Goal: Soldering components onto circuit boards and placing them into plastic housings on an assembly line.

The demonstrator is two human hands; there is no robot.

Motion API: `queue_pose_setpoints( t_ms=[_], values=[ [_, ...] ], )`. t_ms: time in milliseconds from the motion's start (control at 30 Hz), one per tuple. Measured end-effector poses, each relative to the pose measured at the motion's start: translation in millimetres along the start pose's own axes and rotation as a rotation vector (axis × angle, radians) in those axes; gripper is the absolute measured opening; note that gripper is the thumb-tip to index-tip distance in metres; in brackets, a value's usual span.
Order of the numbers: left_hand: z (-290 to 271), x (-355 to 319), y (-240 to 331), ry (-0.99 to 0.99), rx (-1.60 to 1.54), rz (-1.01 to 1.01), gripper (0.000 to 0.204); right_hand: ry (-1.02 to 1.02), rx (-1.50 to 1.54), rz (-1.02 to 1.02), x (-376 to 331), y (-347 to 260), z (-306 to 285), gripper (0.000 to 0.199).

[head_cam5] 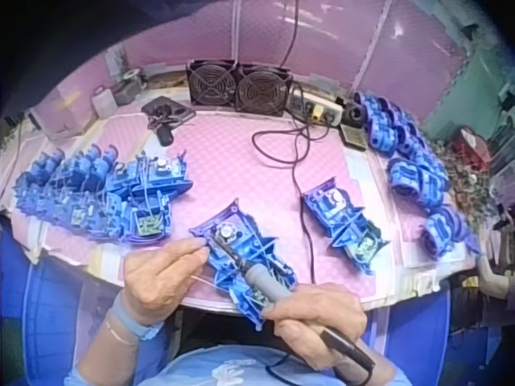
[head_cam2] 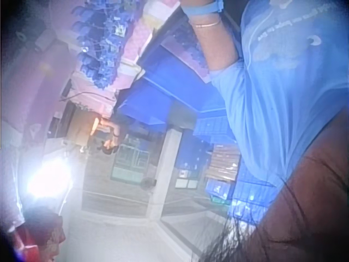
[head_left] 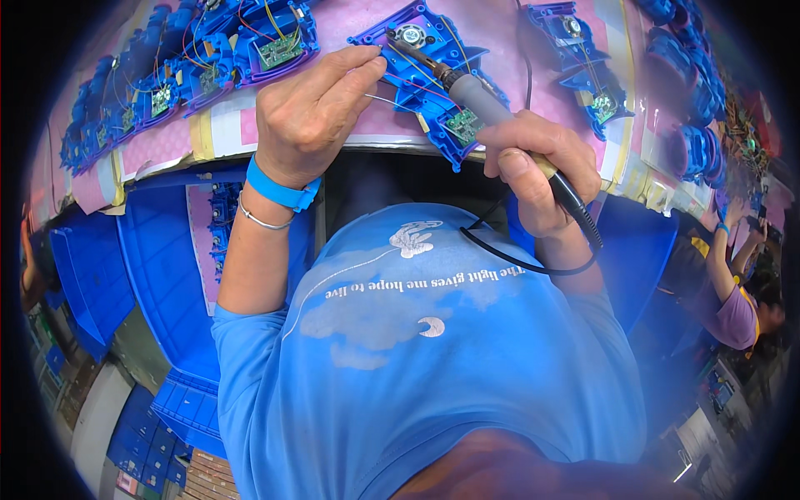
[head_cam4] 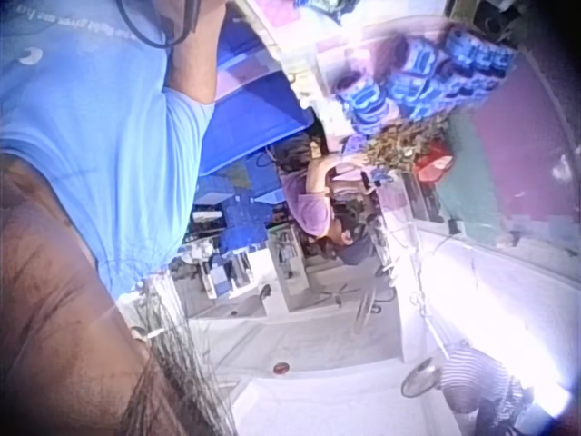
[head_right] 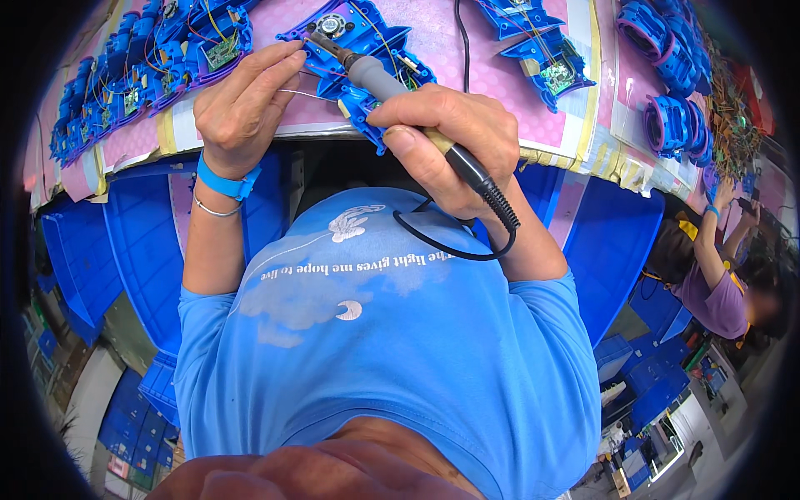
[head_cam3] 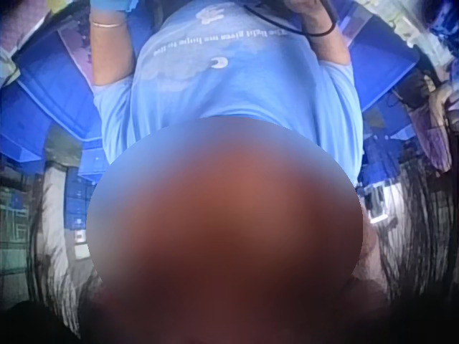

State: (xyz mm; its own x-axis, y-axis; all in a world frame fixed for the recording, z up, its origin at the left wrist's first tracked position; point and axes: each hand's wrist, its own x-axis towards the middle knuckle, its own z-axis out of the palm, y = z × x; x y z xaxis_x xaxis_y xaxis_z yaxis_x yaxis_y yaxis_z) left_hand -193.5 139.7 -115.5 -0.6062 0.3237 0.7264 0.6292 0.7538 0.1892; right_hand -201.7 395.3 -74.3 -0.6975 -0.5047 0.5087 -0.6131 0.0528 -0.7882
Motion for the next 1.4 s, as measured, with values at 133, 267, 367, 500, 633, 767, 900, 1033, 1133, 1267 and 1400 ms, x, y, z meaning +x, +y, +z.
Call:
queue_pose_setpoints(
  t_ms=[133, 267, 367, 500, 633, 767, 900, 1033, 1133, 1267, 1400],
  values=[
    [-0.4, 0.3, 0.1, 0.016, -0.007, 0.01, 0.029, -0.005, -0.009, -0.001, -0.3, -0.5, -0.7, 0.024],
    [-0.9, 0.2, 0.7, 0.006, -0.004, 0.006, 0.029, 0.0, -0.003, 0.002, -0.4, -0.5, -0.3, 0.024],
    [-1.5, -0.2, 1.7, 0.0, 0.006, -0.001, 0.029, 0.0, 0.003, 0.009, -0.5, -0.7, -0.4, 0.024],
    [-1.3, -0.4, 2.4, -0.002, 0.009, -0.012, 0.029, -0.003, -0.006, -0.005, -0.2, -0.5, -0.3, 0.024],
    [-1.7, -0.8, 2.6, -0.007, 0.019, -0.011, 0.032, -0.006, -0.007, -0.008, -0.2, -1.1, -0.9, 0.024],
    [-2.0, -1.1, 3.0, -0.013, 0.003, -0.031, 0.036, 0.006, 0.002, 0.007, 0.0, 0.7, 0.4, 0.024],
    [-1.2, -1.0, 3.4, -0.014, 0.0, -0.045, 0.036, -0.002, 0.004, 0.011, 0.4, 3.7, 3.3, 0.024],
    [-1.6, -1.2, 3.7, -0.007, 0.003, -0.038, 0.036, -0.008, 0.002, 0.041, 1.6, 5.4, 4.6, 0.023],
    [-1.7, -1.4, 3.7, -0.005, -0.003, -0.04, 0.036, -0.017, -0.003, 0.052, 1.8, 5.3, 4.3, 0.023],
    [-1.2, -1.3, 3.8, -0.004, 0.008, -0.035, 0.035, -0.014, -0.001, 0.07, 1.0, 4.9, 4.4, 0.023],
    [-1.8, -0.7, 3.7, -0.006, 0.008, -0.03, 0.035, 0.006, 0.016, 0.048, -0.1, 3.0, 4.6, 0.024]
  ],
)
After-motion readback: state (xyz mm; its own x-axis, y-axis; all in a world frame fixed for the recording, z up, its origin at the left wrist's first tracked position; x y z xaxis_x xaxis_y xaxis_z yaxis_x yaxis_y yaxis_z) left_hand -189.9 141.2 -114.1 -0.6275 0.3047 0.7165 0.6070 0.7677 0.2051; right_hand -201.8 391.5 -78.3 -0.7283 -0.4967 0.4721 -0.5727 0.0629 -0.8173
